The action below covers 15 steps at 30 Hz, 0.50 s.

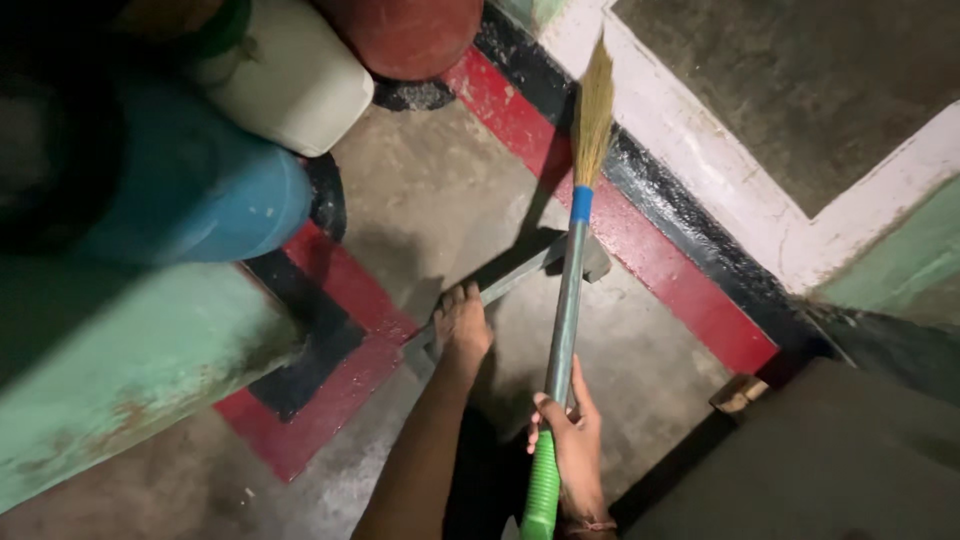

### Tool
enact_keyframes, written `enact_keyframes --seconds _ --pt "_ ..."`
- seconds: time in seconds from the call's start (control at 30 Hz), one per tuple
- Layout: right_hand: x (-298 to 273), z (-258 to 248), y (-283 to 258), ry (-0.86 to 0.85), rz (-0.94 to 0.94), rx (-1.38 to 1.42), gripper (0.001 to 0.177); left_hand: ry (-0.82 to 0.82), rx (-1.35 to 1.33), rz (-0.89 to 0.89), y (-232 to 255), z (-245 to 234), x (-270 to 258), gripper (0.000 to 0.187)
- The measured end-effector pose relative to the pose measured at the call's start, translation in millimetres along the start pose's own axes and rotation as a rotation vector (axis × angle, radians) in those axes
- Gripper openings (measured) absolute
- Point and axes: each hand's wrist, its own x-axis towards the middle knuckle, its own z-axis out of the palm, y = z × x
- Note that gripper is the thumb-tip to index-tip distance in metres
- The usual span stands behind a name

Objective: The person sweeps the floor in a narrow hallway using a broom, moving between various household items and storage shelves.

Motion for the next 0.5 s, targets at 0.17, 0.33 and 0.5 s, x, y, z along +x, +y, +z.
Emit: enact_keyframes --seconds 0.17,0.33,0.5 --pt "51.9 17.3 35.1 -0.038 -0.011 0.005 0.084 0.271 -0.048 0.183 -50.8 122.0 65.6 0.045" --pt "83.3 16.7 88.1 -0.008 -0.073 -0.083 0.085 0.273 -0.047 0.317 -76.8 186.5 131.7 0.013" --pt "131.2 -4.9 139.4 -0.127 -0.384 -0.056 0.083 0.648 -0.187 0.536 -92.1 182.9 116.0 0.027"
